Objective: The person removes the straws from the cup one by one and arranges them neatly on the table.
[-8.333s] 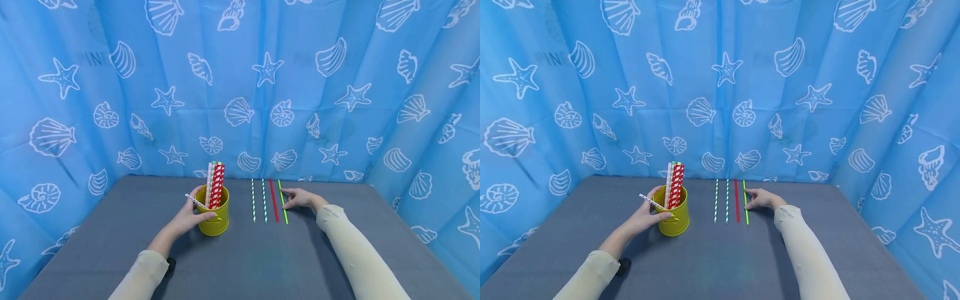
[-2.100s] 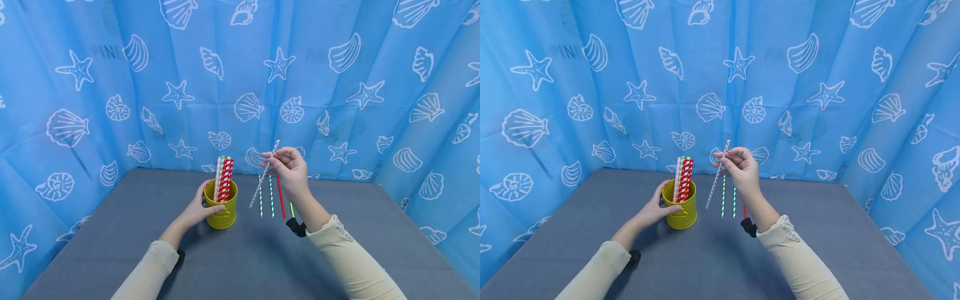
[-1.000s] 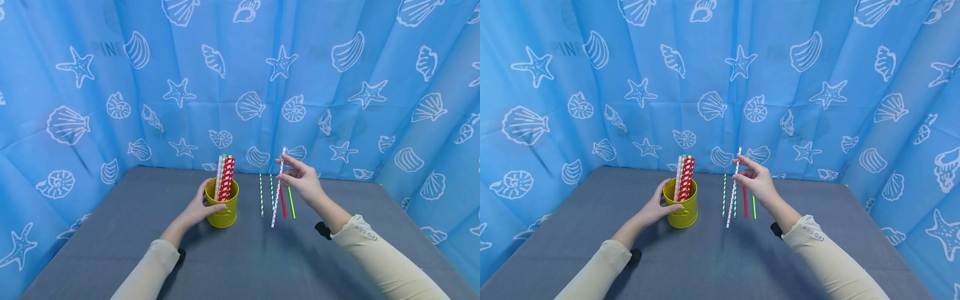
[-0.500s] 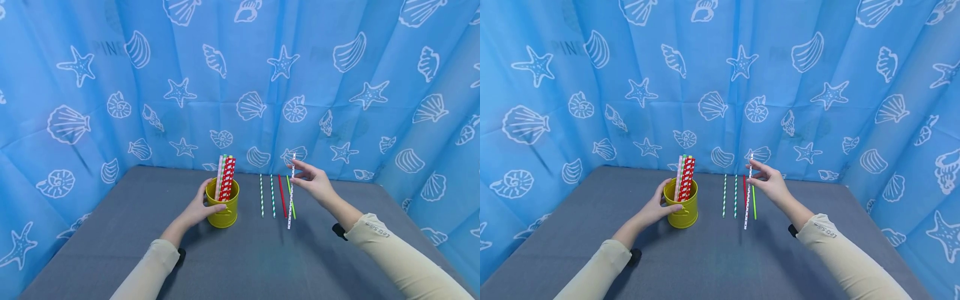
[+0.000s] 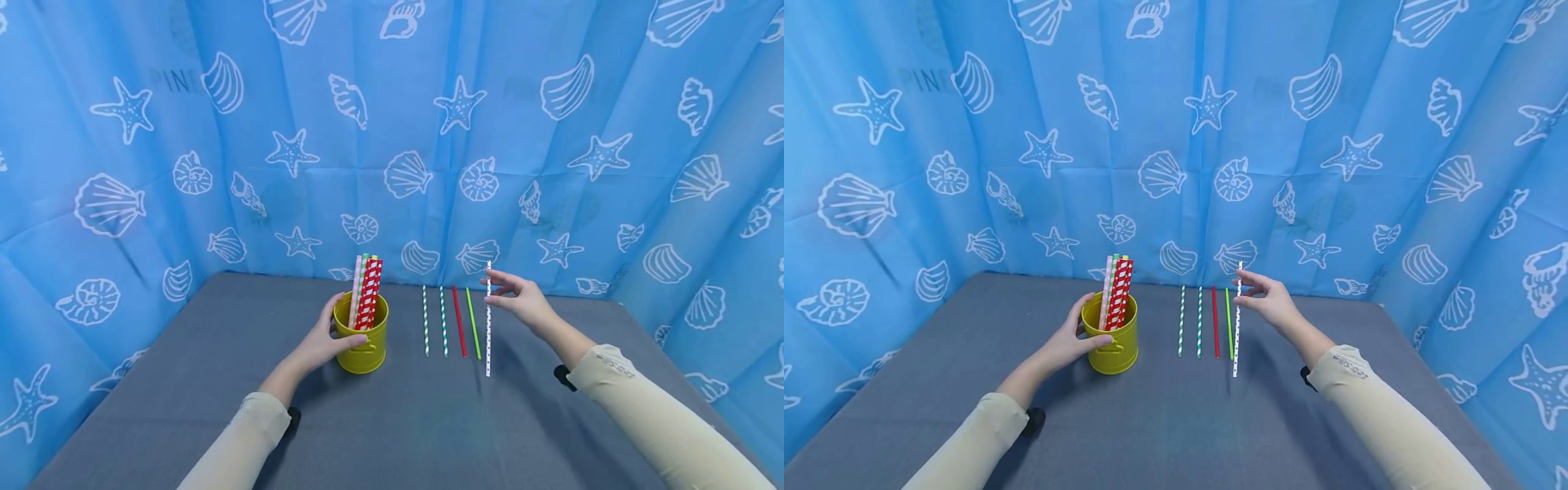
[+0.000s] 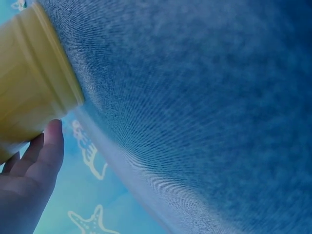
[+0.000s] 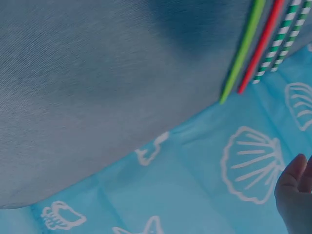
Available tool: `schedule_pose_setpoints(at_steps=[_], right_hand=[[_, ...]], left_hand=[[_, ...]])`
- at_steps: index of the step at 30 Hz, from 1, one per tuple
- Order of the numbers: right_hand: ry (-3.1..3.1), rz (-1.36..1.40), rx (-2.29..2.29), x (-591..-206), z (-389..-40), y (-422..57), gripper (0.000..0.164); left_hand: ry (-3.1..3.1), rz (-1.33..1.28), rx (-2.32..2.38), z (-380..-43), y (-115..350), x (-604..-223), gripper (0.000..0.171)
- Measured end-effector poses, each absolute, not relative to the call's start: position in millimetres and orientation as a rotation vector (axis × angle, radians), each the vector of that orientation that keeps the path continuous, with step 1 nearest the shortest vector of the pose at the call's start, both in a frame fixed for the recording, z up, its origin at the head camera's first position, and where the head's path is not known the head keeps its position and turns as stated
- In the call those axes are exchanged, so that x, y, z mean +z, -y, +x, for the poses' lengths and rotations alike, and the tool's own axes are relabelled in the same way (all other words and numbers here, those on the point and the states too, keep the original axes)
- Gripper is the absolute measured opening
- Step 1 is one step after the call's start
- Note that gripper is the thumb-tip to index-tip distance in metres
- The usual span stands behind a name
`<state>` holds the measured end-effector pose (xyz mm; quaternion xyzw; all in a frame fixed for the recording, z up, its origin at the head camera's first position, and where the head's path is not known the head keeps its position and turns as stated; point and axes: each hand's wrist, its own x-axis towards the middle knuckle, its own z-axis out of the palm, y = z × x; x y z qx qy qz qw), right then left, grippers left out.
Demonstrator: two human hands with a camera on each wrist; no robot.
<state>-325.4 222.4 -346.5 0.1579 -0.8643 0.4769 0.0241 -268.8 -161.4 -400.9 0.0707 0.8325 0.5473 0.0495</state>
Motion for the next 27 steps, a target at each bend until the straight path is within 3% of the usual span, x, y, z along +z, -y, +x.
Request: schedule_pose_setpoints(at_steps=[27], right_hand=[[2.779, 0.514, 1.573, -381, -360, -251, 0.06]], left_hand=[[-2.528, 0.198, 1.685, -267, 161, -403, 0.1]])
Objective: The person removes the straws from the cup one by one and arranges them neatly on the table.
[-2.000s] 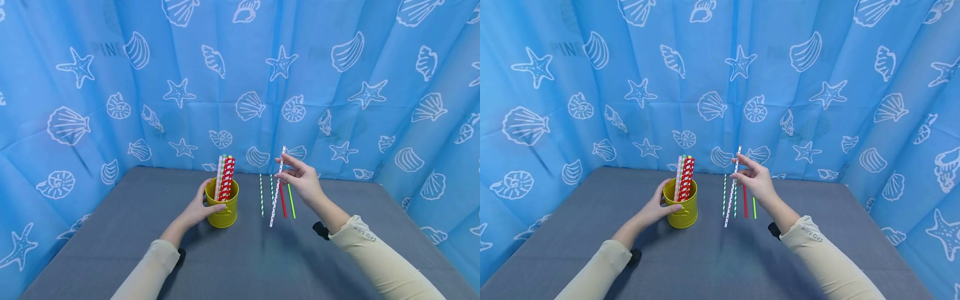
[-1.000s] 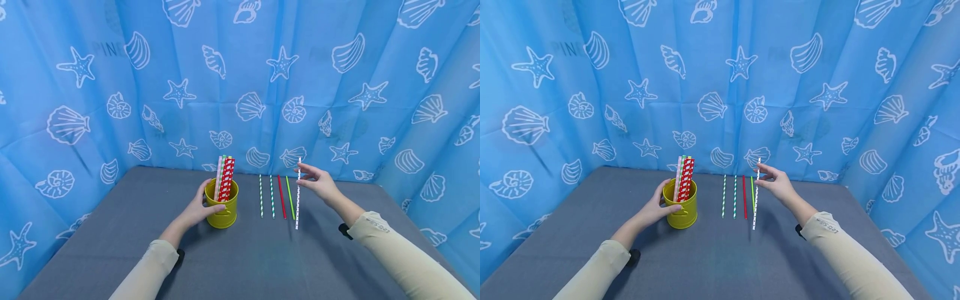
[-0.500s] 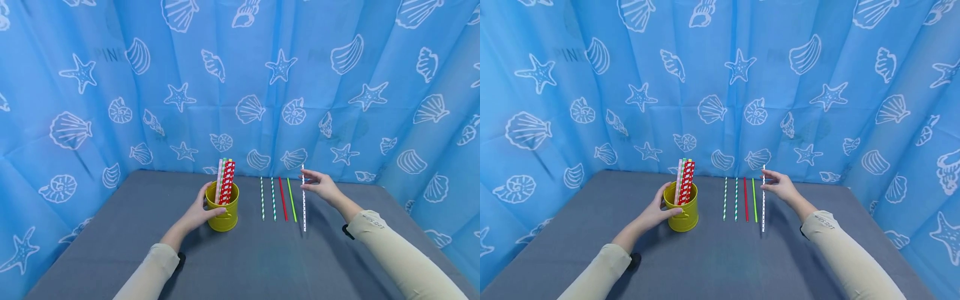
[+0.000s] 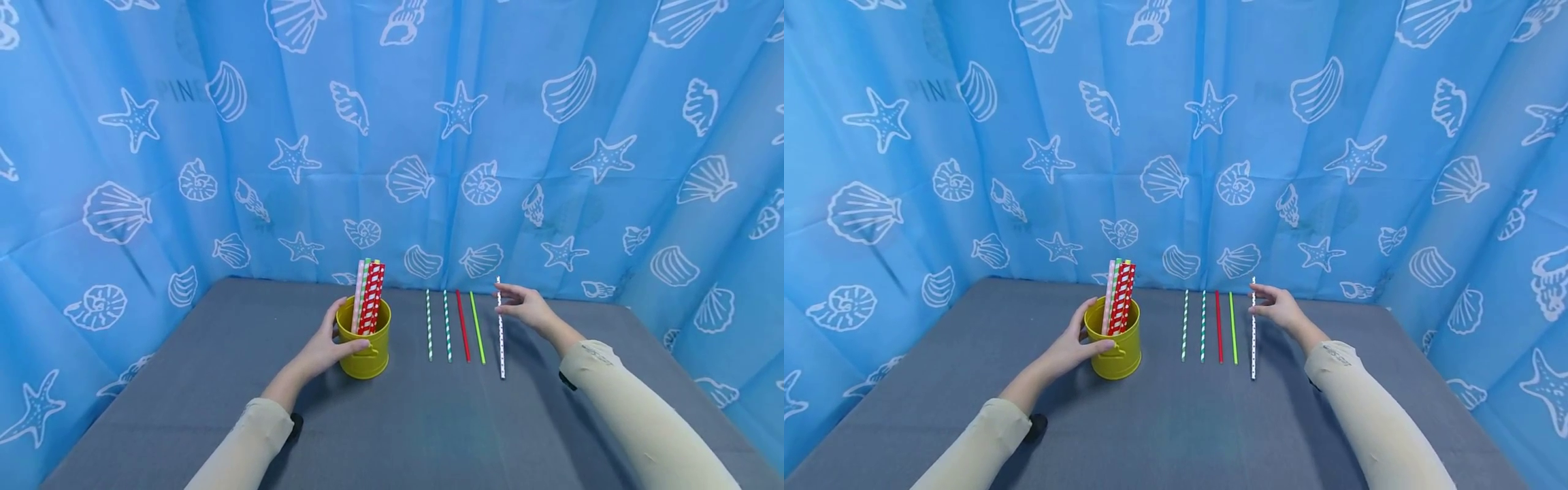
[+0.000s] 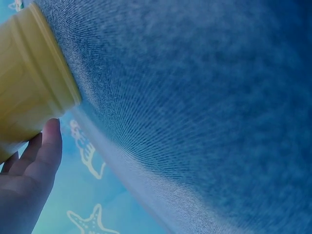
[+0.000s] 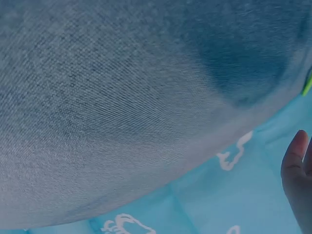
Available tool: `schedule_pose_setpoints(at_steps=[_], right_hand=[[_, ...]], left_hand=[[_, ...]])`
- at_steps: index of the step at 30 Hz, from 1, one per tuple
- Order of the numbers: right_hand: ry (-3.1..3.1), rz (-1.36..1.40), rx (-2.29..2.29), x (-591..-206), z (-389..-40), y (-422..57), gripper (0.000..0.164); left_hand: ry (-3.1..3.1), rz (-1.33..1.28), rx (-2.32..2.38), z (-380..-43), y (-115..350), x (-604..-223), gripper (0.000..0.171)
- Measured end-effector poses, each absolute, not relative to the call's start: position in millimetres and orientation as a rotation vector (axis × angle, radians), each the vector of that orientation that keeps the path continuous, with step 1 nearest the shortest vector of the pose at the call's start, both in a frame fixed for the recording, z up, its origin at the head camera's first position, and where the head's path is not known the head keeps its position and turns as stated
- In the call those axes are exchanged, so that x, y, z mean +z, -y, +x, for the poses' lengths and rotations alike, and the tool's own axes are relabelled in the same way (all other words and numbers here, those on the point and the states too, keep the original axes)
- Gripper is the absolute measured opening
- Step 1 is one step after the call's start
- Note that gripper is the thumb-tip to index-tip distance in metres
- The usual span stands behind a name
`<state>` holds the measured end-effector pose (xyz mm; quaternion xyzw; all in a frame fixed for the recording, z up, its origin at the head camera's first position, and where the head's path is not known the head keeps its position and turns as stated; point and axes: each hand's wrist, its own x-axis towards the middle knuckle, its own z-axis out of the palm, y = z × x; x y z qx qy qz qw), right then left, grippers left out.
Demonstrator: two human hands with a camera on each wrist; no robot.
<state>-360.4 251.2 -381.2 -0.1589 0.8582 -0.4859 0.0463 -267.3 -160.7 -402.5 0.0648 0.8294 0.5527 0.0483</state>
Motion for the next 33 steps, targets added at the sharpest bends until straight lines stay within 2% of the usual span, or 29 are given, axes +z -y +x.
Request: schedule_pose_setpoints(at_steps=[16, 33], right_hand=[[-2.589, -0.349, -1.363, -406, -398, -260, 0.061], [-2.783, -0.438, -1.093, -422, -415, -258, 0.052]], left_hand=[[-2.54, 0.176, 1.697, -266, 159, -405, 0.1], [-2.551, 0.187, 1.678, -264, 160, -402, 0.098]])
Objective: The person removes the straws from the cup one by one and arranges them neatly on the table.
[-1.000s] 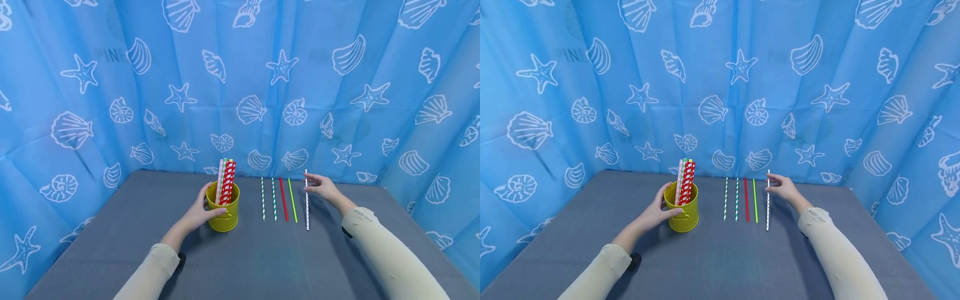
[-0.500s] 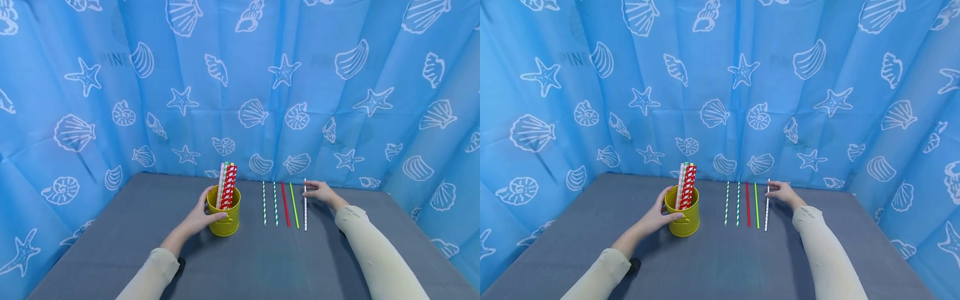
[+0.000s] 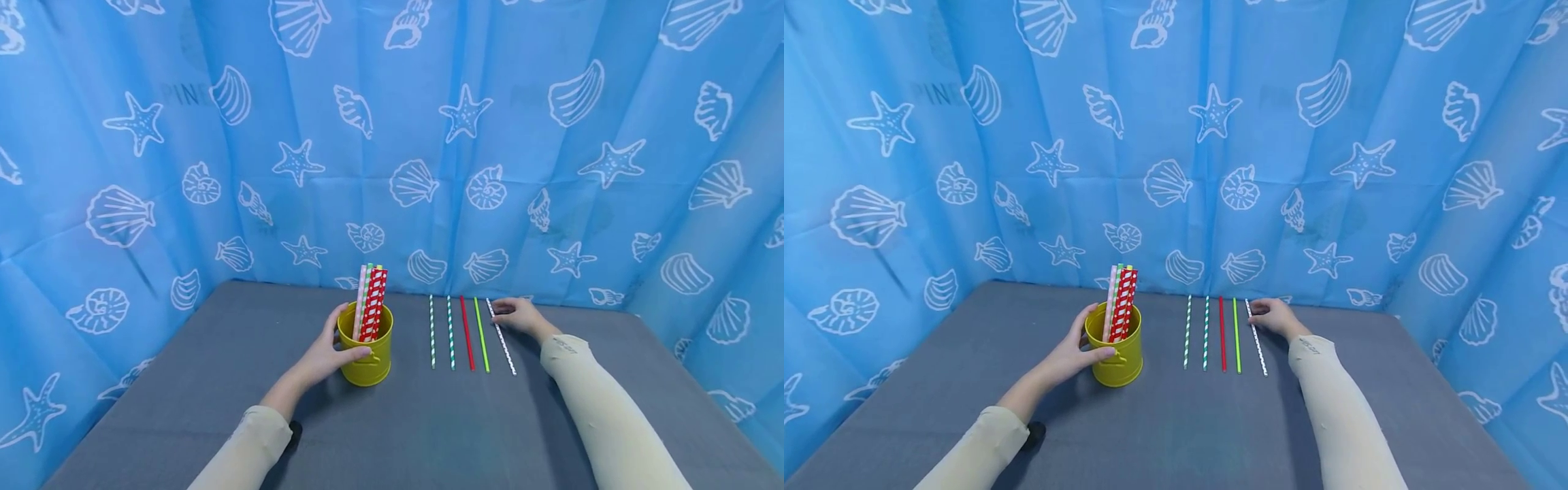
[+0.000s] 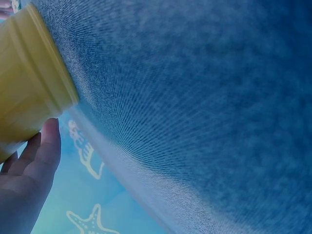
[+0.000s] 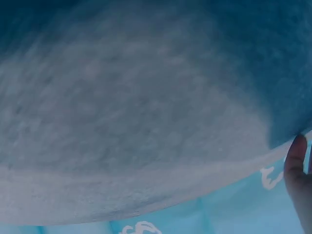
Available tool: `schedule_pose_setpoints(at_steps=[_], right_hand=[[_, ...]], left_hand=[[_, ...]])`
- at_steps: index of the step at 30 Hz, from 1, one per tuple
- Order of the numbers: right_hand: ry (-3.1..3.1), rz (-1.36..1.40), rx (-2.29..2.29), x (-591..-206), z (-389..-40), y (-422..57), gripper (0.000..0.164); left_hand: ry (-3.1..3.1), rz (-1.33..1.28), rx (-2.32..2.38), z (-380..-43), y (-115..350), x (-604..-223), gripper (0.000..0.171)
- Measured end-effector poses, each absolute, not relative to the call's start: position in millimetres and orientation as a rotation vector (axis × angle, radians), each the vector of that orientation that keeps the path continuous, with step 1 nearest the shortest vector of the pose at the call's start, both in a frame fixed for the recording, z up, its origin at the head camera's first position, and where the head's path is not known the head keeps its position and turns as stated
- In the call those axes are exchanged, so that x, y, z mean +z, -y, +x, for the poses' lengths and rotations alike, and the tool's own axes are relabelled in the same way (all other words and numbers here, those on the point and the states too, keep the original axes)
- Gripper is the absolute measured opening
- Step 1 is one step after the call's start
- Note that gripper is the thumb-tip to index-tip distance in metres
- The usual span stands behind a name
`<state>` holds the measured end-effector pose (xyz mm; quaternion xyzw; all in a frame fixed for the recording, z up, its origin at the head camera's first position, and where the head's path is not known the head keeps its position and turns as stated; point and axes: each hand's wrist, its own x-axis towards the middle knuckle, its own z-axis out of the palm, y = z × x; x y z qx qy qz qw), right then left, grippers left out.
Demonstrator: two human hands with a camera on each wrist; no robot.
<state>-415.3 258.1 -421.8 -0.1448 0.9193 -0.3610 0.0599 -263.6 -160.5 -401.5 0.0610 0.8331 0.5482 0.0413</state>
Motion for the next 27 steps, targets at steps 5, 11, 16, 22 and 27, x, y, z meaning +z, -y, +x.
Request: schedule_pose_setpoints(at_steps=[5, 11, 16, 22, 27], right_hand=[[-2.718, -0.672, -1.004, -414, -411, -272, 0.061], [-2.648, -0.754, -0.801, -400, -399, -280, 0.072], [-2.639, -0.685, -0.719, -398, -392, -275, 0.074], [-2.693, -0.679, -0.6, -403, -387, -271, 0.073], [-2.72, -0.635, -0.539, -410, -385, -271, 0.074]], left_hand=[[-2.55, 0.19, 1.683, -264, 160, -401, 0.101], [-2.549, 0.192, 1.684, -263, 163, -399, 0.101], [-2.557, 0.206, 1.66, -262, 165, -396, 0.099], [-2.549, 0.201, 1.655, -263, 164, -400, 0.101], [-2.54, 0.187, 1.657, -265, 161, -405, 0.102]])
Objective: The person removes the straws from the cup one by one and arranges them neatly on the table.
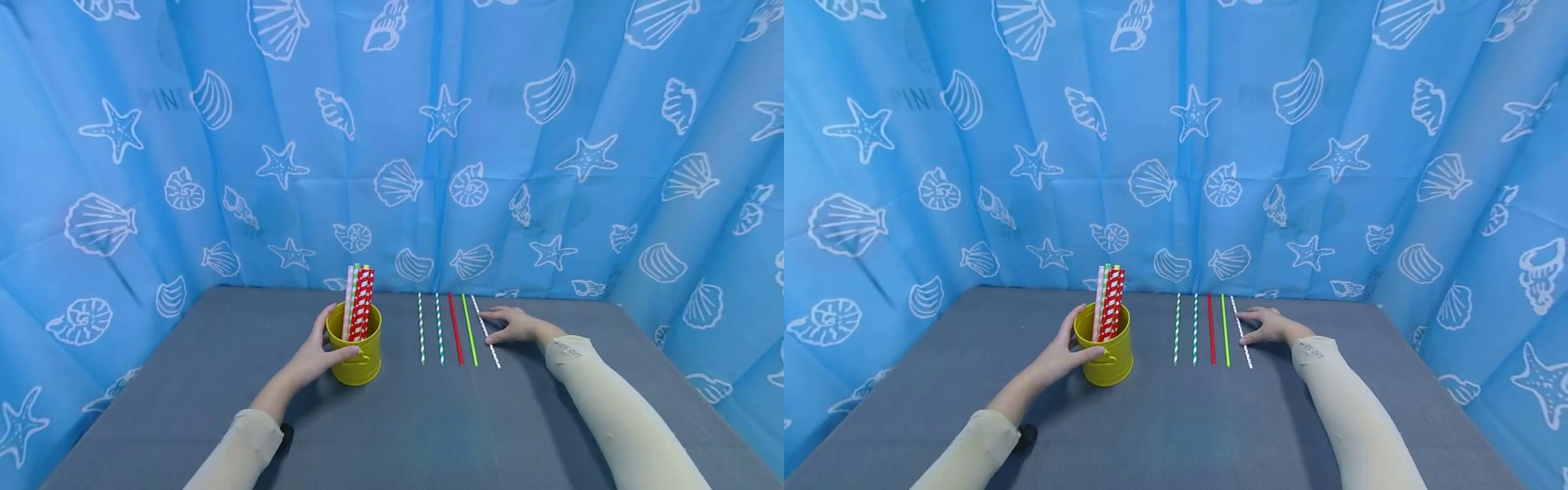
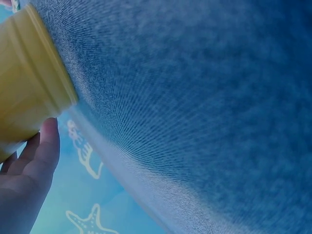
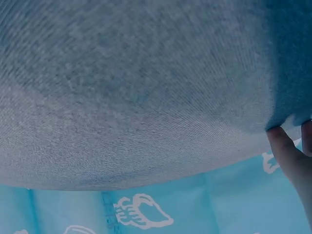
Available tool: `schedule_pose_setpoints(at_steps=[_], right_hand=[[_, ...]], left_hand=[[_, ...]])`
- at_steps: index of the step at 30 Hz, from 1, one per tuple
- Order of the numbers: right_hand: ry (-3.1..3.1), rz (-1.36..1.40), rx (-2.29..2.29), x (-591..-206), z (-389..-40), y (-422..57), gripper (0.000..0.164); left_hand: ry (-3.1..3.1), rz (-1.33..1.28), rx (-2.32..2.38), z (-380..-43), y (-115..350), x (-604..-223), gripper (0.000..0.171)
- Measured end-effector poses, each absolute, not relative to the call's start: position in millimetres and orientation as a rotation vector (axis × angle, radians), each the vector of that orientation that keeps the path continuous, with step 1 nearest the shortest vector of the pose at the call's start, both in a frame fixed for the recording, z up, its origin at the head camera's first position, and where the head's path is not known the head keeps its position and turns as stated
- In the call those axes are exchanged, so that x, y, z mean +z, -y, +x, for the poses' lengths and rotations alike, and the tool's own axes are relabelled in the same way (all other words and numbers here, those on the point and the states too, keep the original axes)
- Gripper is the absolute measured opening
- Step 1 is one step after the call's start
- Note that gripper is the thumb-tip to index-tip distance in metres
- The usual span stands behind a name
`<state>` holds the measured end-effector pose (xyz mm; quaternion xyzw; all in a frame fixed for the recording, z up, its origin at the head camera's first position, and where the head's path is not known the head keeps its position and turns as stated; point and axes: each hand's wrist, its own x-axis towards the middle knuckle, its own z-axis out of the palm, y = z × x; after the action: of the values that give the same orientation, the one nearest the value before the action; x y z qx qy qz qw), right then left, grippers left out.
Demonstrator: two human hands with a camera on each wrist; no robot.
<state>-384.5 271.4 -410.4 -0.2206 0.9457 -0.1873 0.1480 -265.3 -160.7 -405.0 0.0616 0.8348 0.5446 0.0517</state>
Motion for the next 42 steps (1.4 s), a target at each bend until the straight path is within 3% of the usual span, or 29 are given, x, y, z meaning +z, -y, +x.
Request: schedule_pose_setpoints(at_steps=[18, 42], right_hand=[[-2.799, -0.685, -0.467, -416, -381, -262, 0.068], [-2.704, -0.659, -0.599, -415, -385, -259, 0.075]], left_hand=[[-2.546, 0.188, 1.66, -264, 162, -406, 0.102], [-2.542, 0.176, 1.652, -265, 161, -405, 0.102]])
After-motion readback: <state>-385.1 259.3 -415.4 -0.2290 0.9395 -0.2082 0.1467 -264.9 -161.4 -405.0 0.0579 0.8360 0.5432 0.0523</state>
